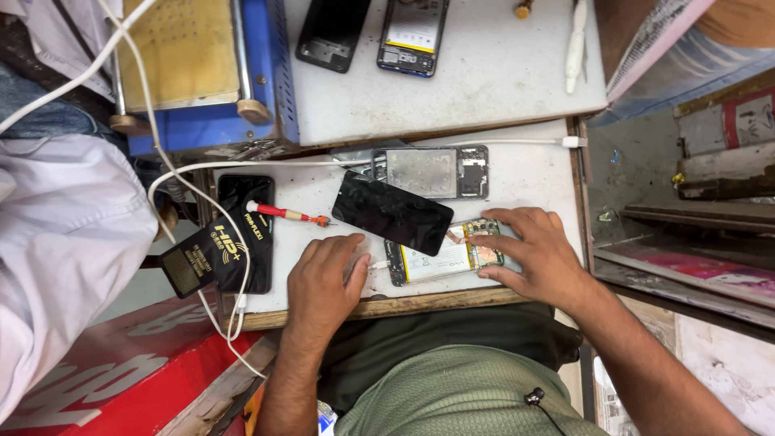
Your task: The person disassembles a smartphone at a repair bench, prying the back cover off the frame and lifting out the internal assembly. They detach and set aside the battery, then work on the empty frame, pressing and peeling components while other phone parts and tools lie on the bench.
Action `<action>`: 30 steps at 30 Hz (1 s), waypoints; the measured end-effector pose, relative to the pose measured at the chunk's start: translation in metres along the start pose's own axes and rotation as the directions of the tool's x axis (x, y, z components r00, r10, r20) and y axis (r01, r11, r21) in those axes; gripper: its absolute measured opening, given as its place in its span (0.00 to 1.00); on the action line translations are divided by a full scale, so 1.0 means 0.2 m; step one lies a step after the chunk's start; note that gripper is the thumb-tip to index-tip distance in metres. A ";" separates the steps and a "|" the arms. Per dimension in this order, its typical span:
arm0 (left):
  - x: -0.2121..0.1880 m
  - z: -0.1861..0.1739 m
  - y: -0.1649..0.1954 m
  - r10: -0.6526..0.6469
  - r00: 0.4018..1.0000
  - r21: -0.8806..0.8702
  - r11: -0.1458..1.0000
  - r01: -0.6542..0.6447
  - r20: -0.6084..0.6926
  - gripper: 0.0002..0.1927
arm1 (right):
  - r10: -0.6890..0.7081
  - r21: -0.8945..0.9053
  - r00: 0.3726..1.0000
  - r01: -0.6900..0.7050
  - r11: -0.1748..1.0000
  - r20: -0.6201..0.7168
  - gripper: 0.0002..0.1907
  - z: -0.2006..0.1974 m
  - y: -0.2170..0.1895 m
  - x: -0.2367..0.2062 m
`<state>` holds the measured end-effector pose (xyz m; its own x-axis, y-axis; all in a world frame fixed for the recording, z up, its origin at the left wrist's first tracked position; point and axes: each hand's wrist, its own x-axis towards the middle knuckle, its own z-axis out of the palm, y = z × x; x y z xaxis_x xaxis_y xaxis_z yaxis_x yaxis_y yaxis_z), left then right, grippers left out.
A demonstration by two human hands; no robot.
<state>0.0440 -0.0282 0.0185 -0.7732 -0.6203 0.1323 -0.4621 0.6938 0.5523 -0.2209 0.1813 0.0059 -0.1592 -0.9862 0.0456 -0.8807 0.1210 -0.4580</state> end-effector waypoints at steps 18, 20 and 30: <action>0.22 0.04 0.08 -0.360 0.913 -0.232 0.887 0.399 0.192 0.42 | 0.016 0.024 1.000 -0.016 1.000 -0.009 0.26 0.01 0.02 -0.01; 0.22 0.04 0.08 -0.319 0.938 -0.221 0.913 0.343 0.139 0.42 | 0.007 0.026 1.000 -0.007 1.000 -0.016 0.26 0.00 0.01 0.00; 0.20 0.06 0.06 -0.334 0.941 -0.247 0.908 0.338 0.059 0.47 | 0.011 0.012 1.000 -0.011 1.000 -0.010 0.27 0.01 0.02 -0.01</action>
<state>0.0028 -0.0415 0.0210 -0.5984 -0.7937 -0.1090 -0.5738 0.3297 0.7497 -0.2226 0.1828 0.0014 -0.1734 -0.9836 0.0498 -0.8733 0.1302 -0.4694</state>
